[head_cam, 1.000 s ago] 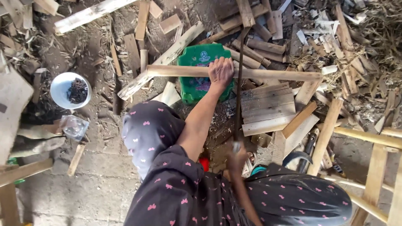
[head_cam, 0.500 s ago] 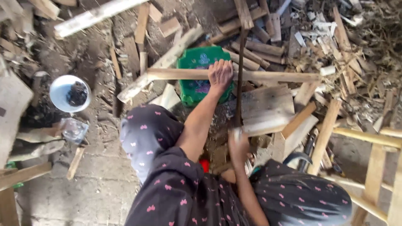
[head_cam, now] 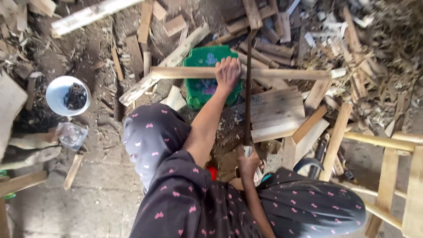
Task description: The person sits on the ground and uses a hand saw to cut a long wooden plank resting on a green plastic container. They hold the plank steady with their left hand and saw back and forth with their right hand, generating sawdust.
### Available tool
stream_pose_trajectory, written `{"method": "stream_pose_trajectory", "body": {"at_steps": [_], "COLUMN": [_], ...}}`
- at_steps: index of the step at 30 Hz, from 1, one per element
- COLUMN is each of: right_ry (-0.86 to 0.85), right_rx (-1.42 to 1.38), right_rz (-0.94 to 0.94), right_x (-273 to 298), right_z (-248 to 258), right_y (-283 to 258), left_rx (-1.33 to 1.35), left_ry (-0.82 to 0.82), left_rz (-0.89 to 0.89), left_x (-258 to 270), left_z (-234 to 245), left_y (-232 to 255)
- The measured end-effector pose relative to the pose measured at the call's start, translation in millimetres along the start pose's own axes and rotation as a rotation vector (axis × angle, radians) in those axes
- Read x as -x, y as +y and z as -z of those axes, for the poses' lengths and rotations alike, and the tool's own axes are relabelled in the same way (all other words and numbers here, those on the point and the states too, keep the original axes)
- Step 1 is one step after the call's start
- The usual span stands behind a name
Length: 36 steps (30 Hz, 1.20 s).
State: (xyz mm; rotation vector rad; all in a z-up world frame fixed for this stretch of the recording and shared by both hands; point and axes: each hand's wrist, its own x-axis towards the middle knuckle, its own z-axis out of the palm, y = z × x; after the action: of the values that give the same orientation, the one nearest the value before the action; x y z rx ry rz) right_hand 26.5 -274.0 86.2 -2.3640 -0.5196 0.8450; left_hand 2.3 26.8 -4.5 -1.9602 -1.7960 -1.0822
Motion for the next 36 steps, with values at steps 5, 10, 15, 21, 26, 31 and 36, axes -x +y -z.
{"method": "stream_pose_trajectory", "body": {"at_steps": [5, 10, 15, 21, 26, 31, 36], "right_ry": [-0.031, -0.047, -0.001, -0.011, -0.021, -0.021, -0.062], "right_rx": [0.065, 0.016, 0.005, -0.029, -0.036, -0.028, 0.009], "right_rz": [-0.041, 0.059, 0.093, 0.115, 0.160, 0.090, 0.060], "right_x": [-2, -20, -23, -24, -21, -2, -2], "right_z": [-7, -29, -34, -36, -30, -18, -12], "right_y": [12, 46, 57, 62, 53, 29, 29], "left_rx": [0.113, 0.171, 0.177, 0.151, 0.070, 0.080, 0.165], "left_ry": [-0.025, -0.007, -0.326, -0.326, -0.315, -0.469, -0.510], "left_rz": [-0.094, -0.179, -0.121, -0.100, -0.198, -0.225, -0.162], "left_x": [1, 1, 23, 31, 34, 30, 31], "left_z": [16, 49, 51, 44, 41, 52, 51], "left_y": [-4, -14, -37, -68, -80, -78, -80]}}
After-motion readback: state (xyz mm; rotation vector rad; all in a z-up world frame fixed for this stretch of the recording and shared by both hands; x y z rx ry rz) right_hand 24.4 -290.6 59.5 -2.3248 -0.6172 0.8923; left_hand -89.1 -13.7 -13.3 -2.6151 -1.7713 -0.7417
